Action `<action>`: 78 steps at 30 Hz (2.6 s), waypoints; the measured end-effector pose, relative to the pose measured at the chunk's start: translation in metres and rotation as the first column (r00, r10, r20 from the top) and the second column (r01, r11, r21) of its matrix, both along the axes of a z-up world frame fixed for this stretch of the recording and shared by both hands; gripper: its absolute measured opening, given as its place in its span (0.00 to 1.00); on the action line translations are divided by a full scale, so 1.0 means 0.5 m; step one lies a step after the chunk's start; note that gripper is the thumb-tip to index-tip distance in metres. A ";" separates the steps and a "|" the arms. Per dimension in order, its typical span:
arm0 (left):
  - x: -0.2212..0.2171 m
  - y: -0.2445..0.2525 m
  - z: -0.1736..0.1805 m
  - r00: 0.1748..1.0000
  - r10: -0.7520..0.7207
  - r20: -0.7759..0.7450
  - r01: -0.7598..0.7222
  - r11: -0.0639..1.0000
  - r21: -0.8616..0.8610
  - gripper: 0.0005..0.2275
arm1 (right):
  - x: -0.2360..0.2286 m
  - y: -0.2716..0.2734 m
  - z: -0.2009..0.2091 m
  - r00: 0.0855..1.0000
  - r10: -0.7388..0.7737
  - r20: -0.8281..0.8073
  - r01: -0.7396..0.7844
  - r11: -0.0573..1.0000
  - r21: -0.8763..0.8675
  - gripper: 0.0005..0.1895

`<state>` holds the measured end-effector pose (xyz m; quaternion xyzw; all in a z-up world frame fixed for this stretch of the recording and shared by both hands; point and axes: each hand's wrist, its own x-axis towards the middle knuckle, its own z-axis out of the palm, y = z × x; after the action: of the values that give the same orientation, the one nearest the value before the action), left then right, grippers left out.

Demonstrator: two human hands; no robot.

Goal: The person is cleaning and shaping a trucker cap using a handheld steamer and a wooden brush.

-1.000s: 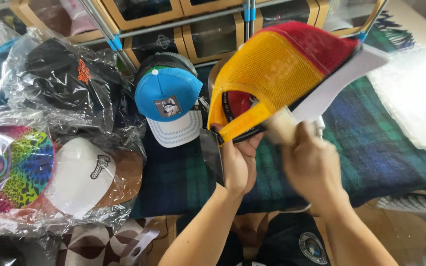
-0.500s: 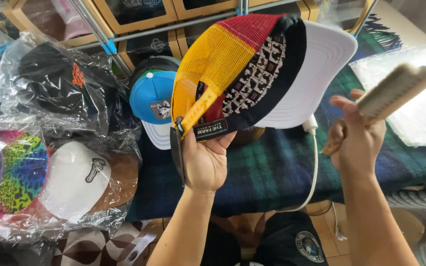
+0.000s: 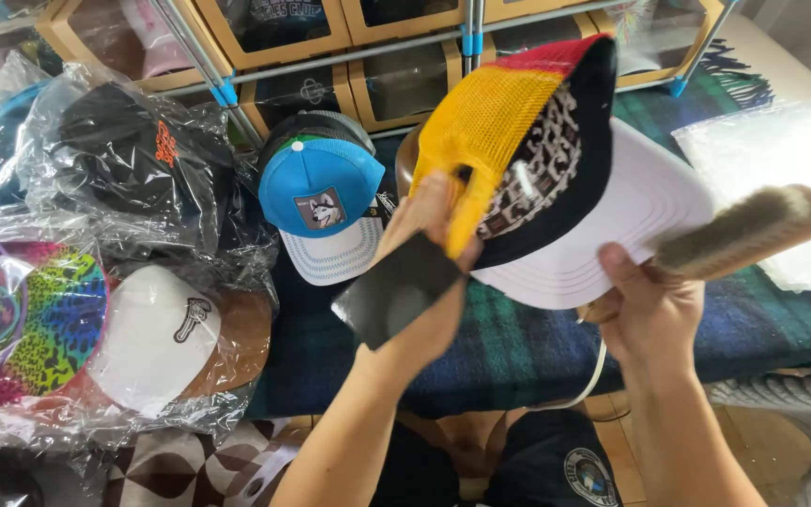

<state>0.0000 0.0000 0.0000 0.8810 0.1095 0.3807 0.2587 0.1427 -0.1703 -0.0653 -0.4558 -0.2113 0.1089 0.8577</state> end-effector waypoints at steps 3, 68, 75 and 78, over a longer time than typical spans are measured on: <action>0.021 -0.036 -0.035 0.995 -0.086 -0.041 0.093 0.967 0.237 0.30 | -0.014 0.022 -0.027 0.988 0.128 0.090 -0.140 0.981 0.131 0.15; 0.013 0.067 -0.006 0.869 -0.262 0.419 0.416 0.845 -0.335 0.16 | 0.094 -0.038 -0.006 0.991 0.035 0.132 -0.024 0.996 -0.080 0.19; 0.062 0.081 0.018 0.771 -0.502 0.392 0.579 0.808 -0.104 0.20 | 0.087 -0.048 0.023 0.920 0.082 0.383 -0.105 0.994 0.041 0.06; 0.063 0.090 0.036 0.728 -0.520 0.448 0.621 0.777 -0.107 0.18 | 0.068 -0.101 0.023 0.169 -0.240 0.956 0.773 0.634 0.023 0.04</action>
<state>0.0313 0.0450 0.0178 0.7363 -0.1761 0.4337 0.4886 0.1769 -0.2210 -0.0538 -0.6737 -0.4311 -0.4162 0.4324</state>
